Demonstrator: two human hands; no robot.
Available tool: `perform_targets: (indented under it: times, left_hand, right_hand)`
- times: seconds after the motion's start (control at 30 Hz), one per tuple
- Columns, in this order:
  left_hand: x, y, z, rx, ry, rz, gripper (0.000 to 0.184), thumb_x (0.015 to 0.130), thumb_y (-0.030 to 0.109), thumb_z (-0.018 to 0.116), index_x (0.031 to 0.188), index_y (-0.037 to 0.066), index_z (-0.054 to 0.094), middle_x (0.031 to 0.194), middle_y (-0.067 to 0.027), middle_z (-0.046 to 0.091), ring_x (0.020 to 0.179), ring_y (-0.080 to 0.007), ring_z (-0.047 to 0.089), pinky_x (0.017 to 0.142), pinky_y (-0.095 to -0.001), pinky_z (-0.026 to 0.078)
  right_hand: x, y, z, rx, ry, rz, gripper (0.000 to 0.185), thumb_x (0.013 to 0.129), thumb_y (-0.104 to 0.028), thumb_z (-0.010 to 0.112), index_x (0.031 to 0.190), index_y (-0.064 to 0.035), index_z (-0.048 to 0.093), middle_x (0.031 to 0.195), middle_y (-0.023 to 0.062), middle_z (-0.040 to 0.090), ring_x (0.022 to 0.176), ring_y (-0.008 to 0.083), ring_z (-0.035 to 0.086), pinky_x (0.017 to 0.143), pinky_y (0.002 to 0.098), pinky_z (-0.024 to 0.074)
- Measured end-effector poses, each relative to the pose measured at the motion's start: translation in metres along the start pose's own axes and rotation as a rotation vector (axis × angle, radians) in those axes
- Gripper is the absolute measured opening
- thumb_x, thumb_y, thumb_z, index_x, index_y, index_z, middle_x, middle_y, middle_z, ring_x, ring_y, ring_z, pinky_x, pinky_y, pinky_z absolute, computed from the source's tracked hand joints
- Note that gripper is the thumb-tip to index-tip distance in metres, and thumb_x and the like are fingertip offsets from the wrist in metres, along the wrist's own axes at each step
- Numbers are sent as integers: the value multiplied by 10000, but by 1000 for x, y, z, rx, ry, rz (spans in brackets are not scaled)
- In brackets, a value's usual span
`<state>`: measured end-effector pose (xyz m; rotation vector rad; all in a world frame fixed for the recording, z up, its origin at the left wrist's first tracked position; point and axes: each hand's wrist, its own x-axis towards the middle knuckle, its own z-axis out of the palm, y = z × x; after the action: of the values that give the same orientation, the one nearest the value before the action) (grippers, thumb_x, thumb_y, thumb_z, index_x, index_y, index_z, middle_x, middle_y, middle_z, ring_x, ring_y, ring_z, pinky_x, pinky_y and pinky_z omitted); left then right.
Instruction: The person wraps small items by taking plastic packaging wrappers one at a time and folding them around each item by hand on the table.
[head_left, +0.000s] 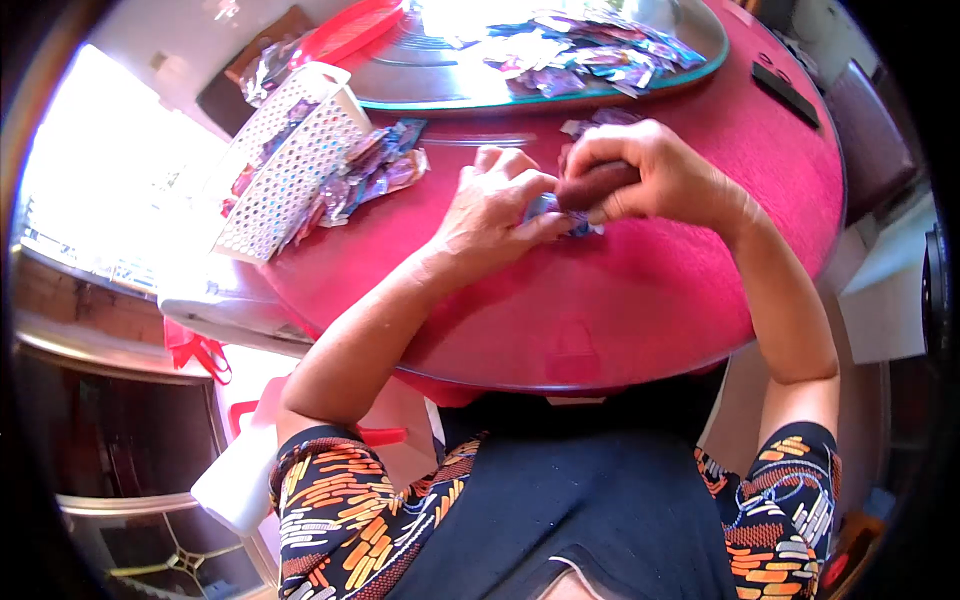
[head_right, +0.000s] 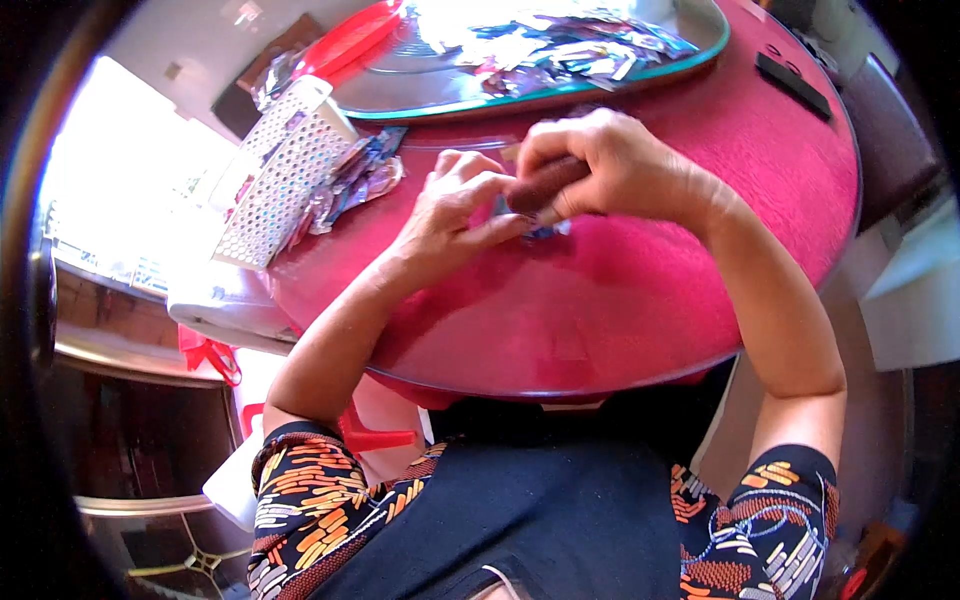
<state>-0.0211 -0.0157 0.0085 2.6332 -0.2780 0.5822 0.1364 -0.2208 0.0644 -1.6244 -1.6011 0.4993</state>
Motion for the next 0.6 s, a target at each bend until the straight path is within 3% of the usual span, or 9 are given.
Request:
perform_targets:
  times: [0.03, 0.1, 0.3, 0.6]
  left_hand:
    - [-2, -3, -3, -1, 13, 33, 354, 832, 229, 860, 1152, 149, 733, 1142, -78, 650, 1160, -323, 540, 1014, -478, 439]
    - [-2, -6, -9, -48, 6, 48, 318, 789, 140, 872, 1082, 166, 753, 1132, -63, 638, 1157, -317, 531, 1019, -481, 436]
    - [-4, -6, -8, -39, -9, 27, 299, 748, 113, 888, 1011, 175, 758, 1132, -39, 637, 1139, -315, 534, 985, -477, 455]
    - [-4, -16, 0, -45, 26, 20, 255, 764, 70, 845, 980, 151, 736, 1100, -28, 644, 1121, -317, 544, 964, -466, 458]
  right_hand:
    - [0, 0, 2, -118, 0, -46, 396, 719, -74, 886, 1080, -52, 725, 1001, 105, 749, 941, 230, 726, 850, 359, 582]
    - [-1, 1, 4, -342, 19, -72, 417, 685, -204, 894, 1067, -118, 750, 931, 139, 739, 900, 337, 727, 824, 432, 568]
    - [-2, -7, 11, -380, 80, -50, 401, 680, -189, 905, 1057, -173, 771, 901, 85, 697, 892, 304, 704, 797, 426, 559]
    - [-2, -10, 11, -318, -82, 12, 374, 707, -178, 886, 1061, -164, 768, 923, 97, 648, 893, 314, 690, 799, 441, 540]
